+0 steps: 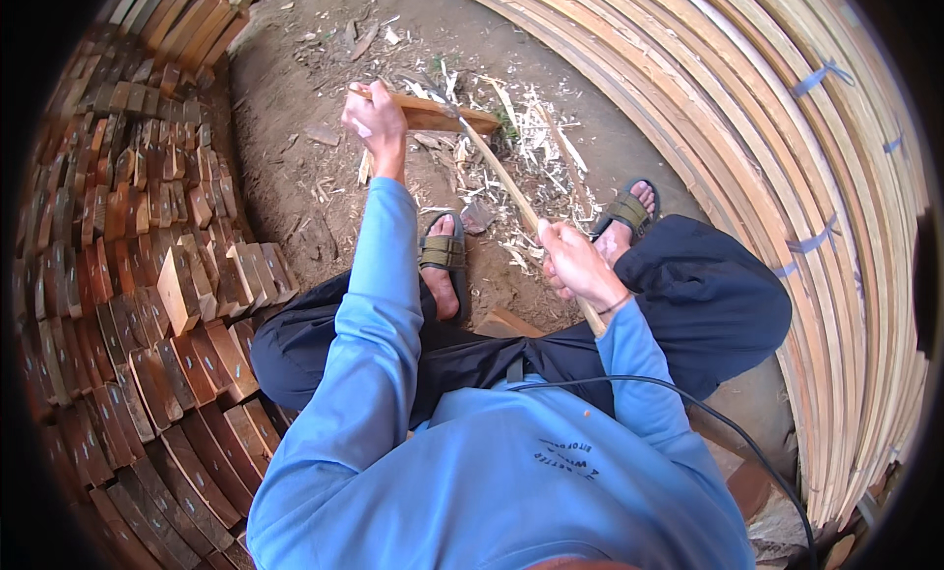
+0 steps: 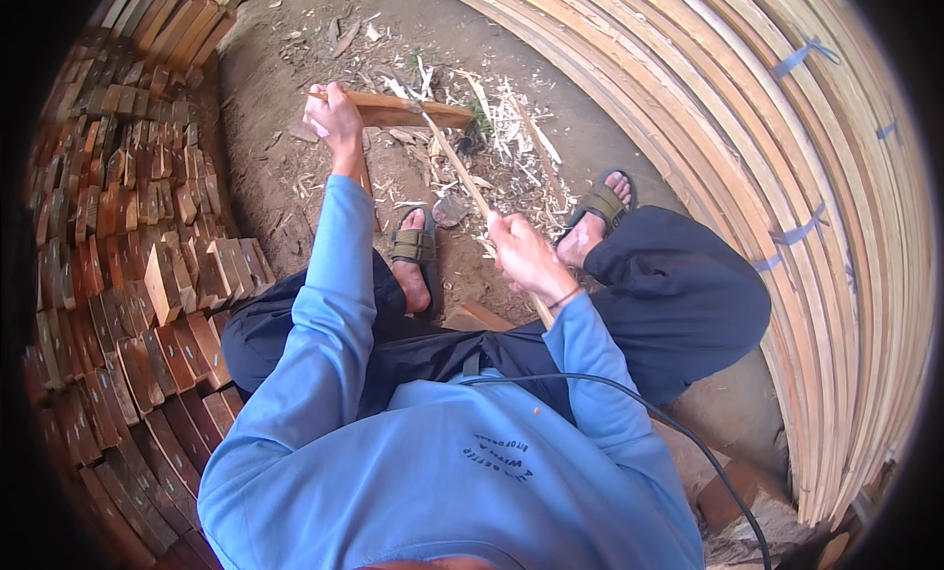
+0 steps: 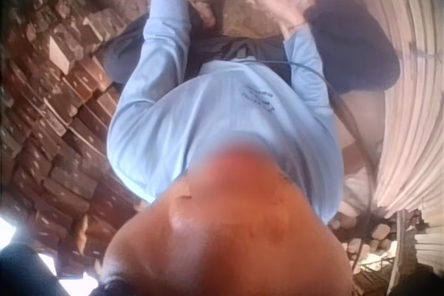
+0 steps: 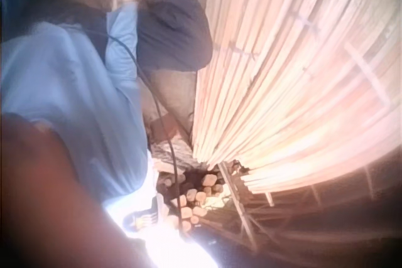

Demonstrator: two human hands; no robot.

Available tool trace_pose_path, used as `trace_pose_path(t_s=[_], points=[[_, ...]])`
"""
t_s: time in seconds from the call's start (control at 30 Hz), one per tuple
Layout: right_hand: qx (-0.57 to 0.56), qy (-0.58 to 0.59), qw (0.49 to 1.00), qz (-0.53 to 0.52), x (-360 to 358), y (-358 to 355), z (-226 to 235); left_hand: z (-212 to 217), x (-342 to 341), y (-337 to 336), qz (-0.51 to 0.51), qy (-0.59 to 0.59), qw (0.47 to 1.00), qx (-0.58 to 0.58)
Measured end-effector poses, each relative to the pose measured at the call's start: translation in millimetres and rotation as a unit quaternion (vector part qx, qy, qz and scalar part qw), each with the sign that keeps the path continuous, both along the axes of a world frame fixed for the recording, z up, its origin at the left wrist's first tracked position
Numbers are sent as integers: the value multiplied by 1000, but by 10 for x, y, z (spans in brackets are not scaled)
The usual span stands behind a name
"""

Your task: The person holds a piece of wood by hand and chips away at one end of it using a hatchet while sitting on the ground.

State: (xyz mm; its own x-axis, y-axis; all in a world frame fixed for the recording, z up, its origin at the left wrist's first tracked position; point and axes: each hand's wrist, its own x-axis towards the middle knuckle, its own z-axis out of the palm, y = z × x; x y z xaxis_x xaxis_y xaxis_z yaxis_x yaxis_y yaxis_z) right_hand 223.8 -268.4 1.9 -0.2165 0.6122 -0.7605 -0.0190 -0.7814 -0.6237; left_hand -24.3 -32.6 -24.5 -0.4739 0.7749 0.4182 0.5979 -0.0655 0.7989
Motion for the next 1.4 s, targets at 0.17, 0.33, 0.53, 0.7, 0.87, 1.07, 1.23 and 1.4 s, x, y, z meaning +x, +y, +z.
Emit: trace_pose_path(t_s=[0.17, 0.33, 0.53, 0.7, 0.87, 1.07, 1.23, 1.4], points=[[-46, 121, 991, -40, 36, 51, 151, -82, -35, 23, 2, 28, 999, 26], [-120, 277, 951, -67, 145, 33, 148, -95, -74, -26, -18, 18, 999, 38], [309, -154, 934, 88, 77, -137, 77, -127, -131, -75, -44, 20, 998, 52], [254, -177, 951, 26, -26, -106, 623, -108, -142, -112, -18, 8, 999, 41], [242, -278, 925, 97, -336, -63, 16, -98, -100, -80, -14, -4, 999, 38], [-50, 220, 962, -156, -131, 62, 81, -91, -203, -117, 10, -24, 1000, 15], [178, 43, 971, -156, -162, 117, 381, -135, -243, -146, 18, -5, 999, 36], [342, -266, 901, 28, -444, -173, -594, -78, -161, -162, 2, -34, 999, 2]])
